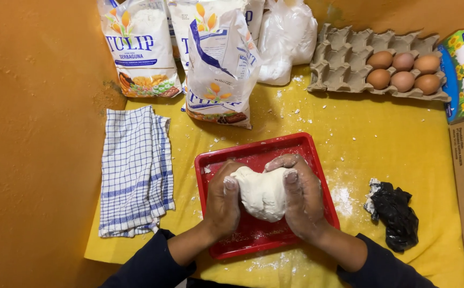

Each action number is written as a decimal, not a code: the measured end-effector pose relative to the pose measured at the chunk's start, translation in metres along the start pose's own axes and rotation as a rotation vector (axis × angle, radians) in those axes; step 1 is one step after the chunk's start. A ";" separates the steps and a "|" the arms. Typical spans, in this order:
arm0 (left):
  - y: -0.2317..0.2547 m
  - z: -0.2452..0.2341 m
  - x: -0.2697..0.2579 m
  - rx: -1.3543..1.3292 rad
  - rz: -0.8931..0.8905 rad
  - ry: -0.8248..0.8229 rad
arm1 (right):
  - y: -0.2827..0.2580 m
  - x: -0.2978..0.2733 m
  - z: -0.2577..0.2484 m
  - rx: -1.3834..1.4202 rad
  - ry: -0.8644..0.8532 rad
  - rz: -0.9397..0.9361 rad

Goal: The person is kneading a white dough ball in a red tray, occasionally sprinkling flour from a bag to prevent sticking.

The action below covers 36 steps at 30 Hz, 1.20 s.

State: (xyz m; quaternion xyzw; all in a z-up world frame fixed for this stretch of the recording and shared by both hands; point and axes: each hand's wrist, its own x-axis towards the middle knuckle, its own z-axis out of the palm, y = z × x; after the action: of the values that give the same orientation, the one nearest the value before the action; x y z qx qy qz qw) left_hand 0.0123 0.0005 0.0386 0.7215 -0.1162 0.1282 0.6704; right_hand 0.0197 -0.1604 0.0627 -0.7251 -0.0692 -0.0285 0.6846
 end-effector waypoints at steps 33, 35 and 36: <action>0.011 -0.048 -0.022 0.641 0.711 -0.494 | 0.018 -0.057 -0.038 -0.756 -0.408 -0.616; -0.006 -0.045 -0.030 0.662 0.650 -0.485 | 0.020 -0.056 -0.037 -0.783 -0.355 -0.595; -0.015 -0.043 -0.033 0.683 0.592 -0.479 | 0.021 -0.055 -0.036 -0.808 -0.298 -0.574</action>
State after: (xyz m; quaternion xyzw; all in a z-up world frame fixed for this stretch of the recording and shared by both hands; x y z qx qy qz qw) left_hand -0.0145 0.0439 0.0163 0.8449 -0.4174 0.1742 0.2856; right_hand -0.0297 -0.2012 0.0371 -0.8796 -0.3457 -0.1363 0.2970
